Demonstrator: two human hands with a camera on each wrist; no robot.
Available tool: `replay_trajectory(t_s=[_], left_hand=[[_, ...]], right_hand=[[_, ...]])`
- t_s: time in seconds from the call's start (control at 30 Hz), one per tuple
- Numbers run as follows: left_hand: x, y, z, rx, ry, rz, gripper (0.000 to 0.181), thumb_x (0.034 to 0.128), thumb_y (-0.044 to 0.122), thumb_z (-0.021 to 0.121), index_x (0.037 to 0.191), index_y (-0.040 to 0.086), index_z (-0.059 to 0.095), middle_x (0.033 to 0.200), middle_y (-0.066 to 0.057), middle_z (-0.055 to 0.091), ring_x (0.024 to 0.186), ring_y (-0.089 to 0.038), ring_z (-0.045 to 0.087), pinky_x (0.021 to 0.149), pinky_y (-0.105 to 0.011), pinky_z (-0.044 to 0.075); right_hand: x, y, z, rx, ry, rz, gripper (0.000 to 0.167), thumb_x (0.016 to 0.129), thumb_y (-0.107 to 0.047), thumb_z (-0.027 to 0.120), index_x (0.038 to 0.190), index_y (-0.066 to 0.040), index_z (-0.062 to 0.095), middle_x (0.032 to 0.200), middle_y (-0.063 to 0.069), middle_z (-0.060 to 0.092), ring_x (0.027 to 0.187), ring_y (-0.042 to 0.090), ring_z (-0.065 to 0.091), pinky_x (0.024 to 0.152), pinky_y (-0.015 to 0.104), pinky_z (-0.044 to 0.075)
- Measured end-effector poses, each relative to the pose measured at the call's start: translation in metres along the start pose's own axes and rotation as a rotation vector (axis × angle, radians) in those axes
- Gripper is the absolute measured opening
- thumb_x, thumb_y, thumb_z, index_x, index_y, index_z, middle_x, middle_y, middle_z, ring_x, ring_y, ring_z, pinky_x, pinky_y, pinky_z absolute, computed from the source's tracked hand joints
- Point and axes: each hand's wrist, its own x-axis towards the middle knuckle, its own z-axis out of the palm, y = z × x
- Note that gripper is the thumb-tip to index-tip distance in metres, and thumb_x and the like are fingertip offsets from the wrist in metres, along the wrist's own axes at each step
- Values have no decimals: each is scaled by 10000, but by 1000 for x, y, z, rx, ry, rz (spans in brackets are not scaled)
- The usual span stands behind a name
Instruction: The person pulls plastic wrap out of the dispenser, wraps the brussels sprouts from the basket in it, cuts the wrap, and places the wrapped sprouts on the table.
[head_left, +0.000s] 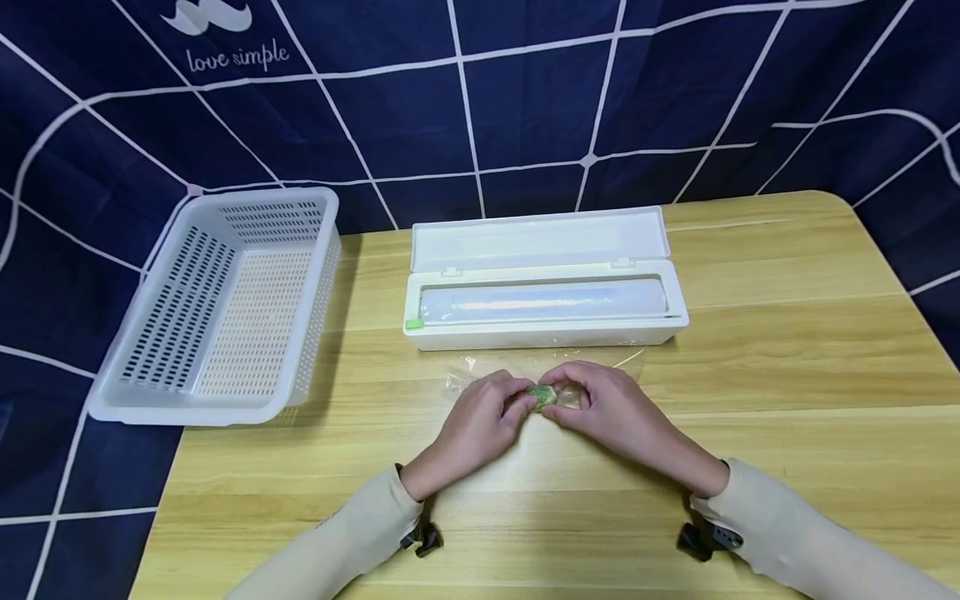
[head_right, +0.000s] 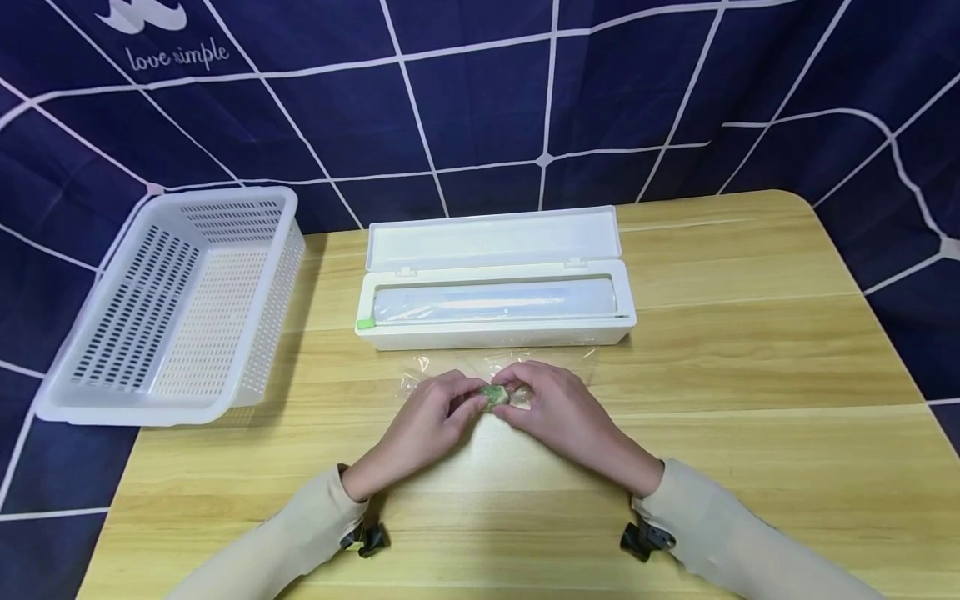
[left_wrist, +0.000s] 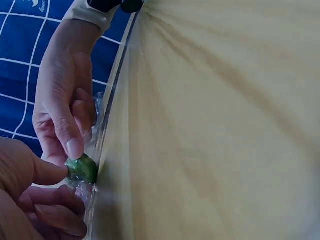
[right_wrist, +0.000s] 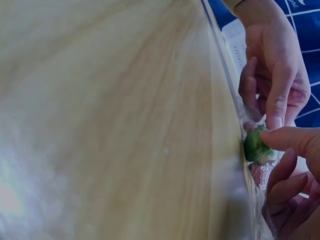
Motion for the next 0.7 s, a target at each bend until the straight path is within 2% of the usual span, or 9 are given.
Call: replay_trajectory(t_s=[0.13, 0.3, 0.43, 0.53, 0.7], left_hand=[[-2, 0, 1, 18, 6, -5, 181, 1061, 128, 726, 1165, 3, 804, 929, -14, 667, 762, -112, 555, 681, -276, 490], [-4, 1, 2, -17, 71, 33, 250, 970, 98, 825, 1205, 29, 779, 1110, -45, 703, 810, -125, 587, 689, -272, 505], [-3, 2, 4, -47, 96, 82, 302, 916, 43, 865, 1203, 51, 774, 1155, -35, 743, 764, -127, 594, 682, -273, 503], [-1, 2, 4, -56, 97, 80, 295, 923, 35, 864, 1205, 55, 779, 1154, -31, 758, 736, -128, 584, 675, -274, 493], [0, 2, 5, -58, 91, 48, 280, 950, 56, 848, 1223, 67, 789, 1173, -25, 767, 937, -131, 687, 848, -319, 566]], right_hand=[[0, 1, 0, 7, -11, 4, 286, 930, -264, 903, 1194, -218, 804, 754, -102, 586, 617, 90, 513, 554, 287, 455], [0, 2, -1, 13, -26, 18, 309, 935, -290, 898, 1215, -194, 808, 774, -105, 617, 604, 96, 511, 547, 290, 453], [0, 2, -3, -8, -7, 11, 307, 941, -294, 891, 1219, -189, 815, 886, -97, 677, 626, 91, 527, 571, 294, 469], [0, 2, -3, -27, 17, 1, 296, 944, -289, 888, 1212, -180, 821, 989, -92, 702, 665, 87, 536, 603, 294, 479], [-2, 0, -2, -33, 31, -7, 287, 949, -257, 883, 1218, -186, 813, 1053, -68, 692, 716, 101, 528, 619, 290, 472]])
